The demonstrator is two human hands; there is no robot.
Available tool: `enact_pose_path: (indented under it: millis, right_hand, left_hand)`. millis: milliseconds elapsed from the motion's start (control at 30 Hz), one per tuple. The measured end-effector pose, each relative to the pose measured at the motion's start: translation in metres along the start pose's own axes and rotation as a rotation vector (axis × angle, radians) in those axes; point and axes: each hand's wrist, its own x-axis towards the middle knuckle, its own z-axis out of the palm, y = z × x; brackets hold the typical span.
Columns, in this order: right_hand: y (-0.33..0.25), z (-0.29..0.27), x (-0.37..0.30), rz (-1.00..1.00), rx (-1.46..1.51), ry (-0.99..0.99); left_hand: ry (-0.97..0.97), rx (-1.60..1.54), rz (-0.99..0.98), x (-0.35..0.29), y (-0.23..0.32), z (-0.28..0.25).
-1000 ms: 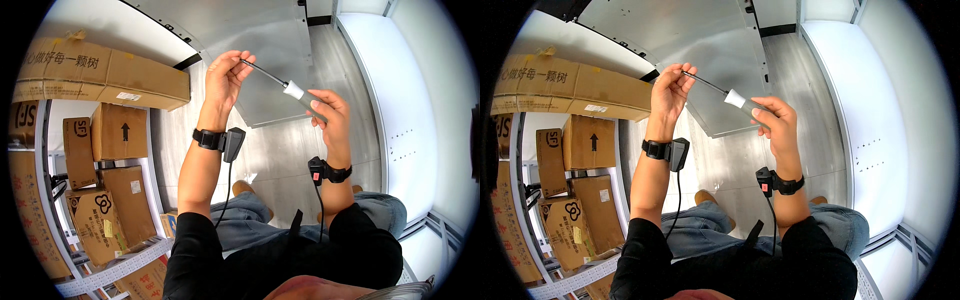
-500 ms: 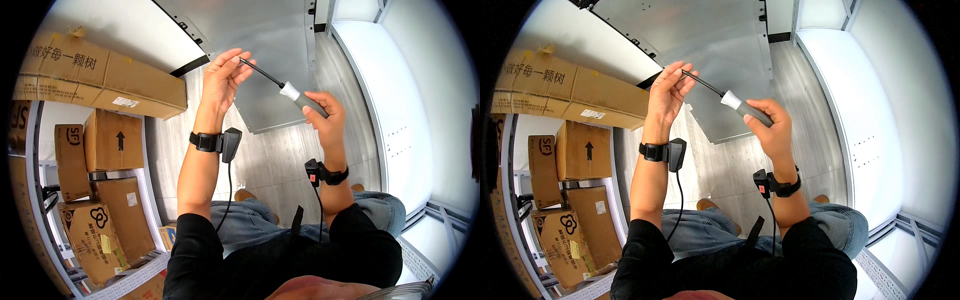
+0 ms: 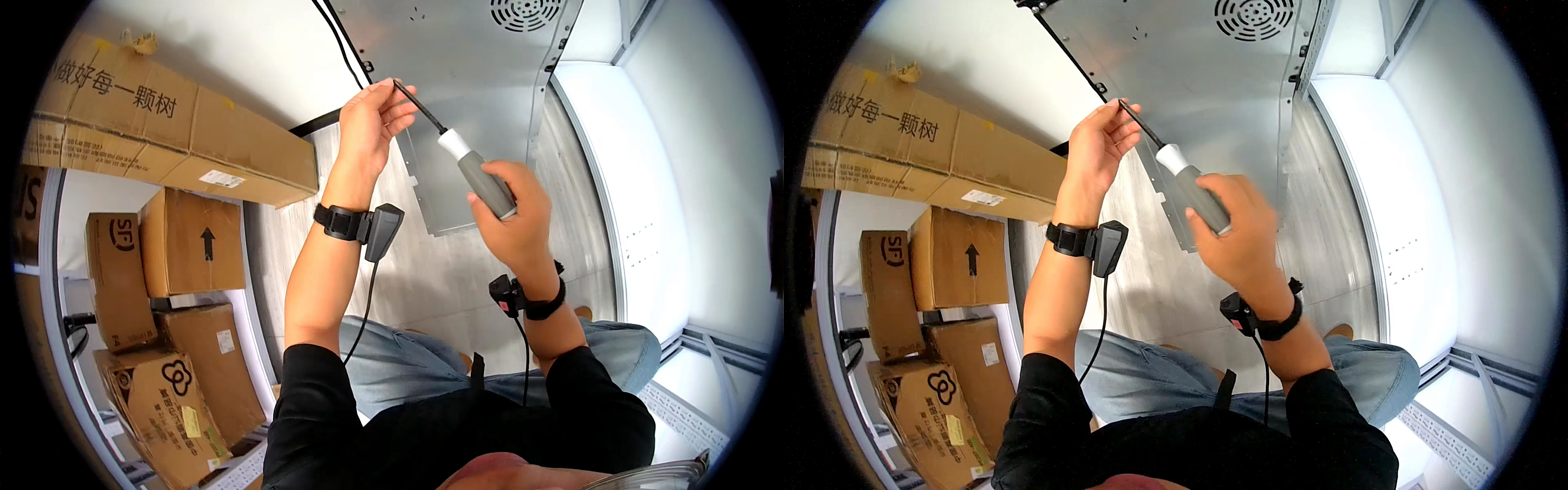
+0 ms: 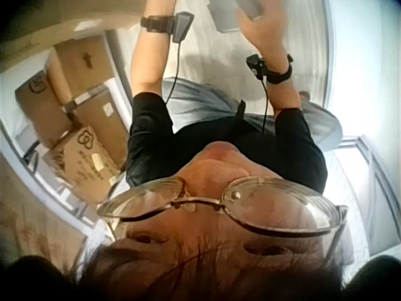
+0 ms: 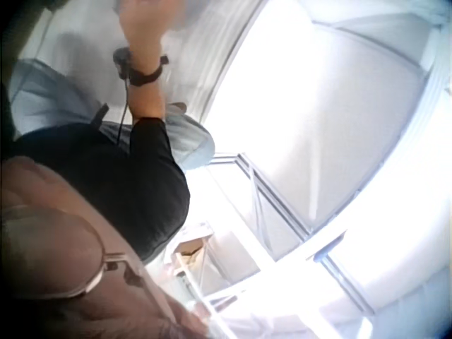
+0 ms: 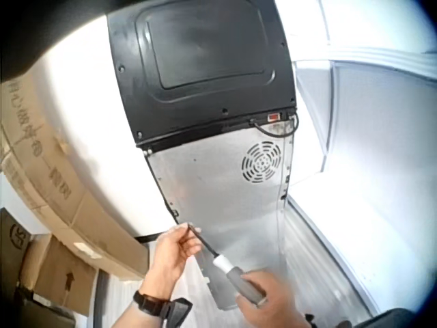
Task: The person uses a screwdriver to attach a metal back panel to a black appliance, securing it with multiple screws. The person then continues to tighten screws along the edges of the panel.
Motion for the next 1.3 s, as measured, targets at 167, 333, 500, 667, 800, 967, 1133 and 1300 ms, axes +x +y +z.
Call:
enact_pose_path:
  millis: [167, 333, 500, 667, 800, 967, 1133, 1300]
  right_hand:
    - [-0.034, 0.032, 0.013, -0.118, -0.129, 0.131]
    - [-0.047, 0.061, 0.018, -0.137, -0.136, 0.173]
    - [-0.047, 0.077, 0.021, -0.169, -0.161, 0.212]
    - [-0.044, 0.082, 0.017, -0.168, -0.176, 0.202]
    - [-0.043, 0.082, 0.018, -0.199, -0.158, 0.224]
    - [-0.046, 0.084, 0.019, -0.183, -0.163, 0.219]
    - [-0.05, 0.088, 0.019, -0.18, -0.17, 0.191]
    - [-0.047, 0.091, 0.017, -0.184, -0.165, 0.19]
  left_hand:
    - [0.016, 0.092, 0.072, 0.016, 0.022, -0.006]
    - [0.017, 0.154, 0.087, 0.035, 0.023, -0.016]
    - [0.01, 0.16, 0.123, 0.038, 0.02, -0.02]
    - [-0.005, 0.113, 0.102, 0.037, 0.021, -0.02]
    - [0.026, 0.059, 0.086, 0.038, 0.022, -0.017]
    - [0.029, 0.009, 0.081, 0.039, 0.019, -0.018]
    - [0.003, 0.038, 0.061, 0.039, 0.022, -0.022]
    - [-0.017, 0.062, 0.041, 0.038, 0.027, -0.021]
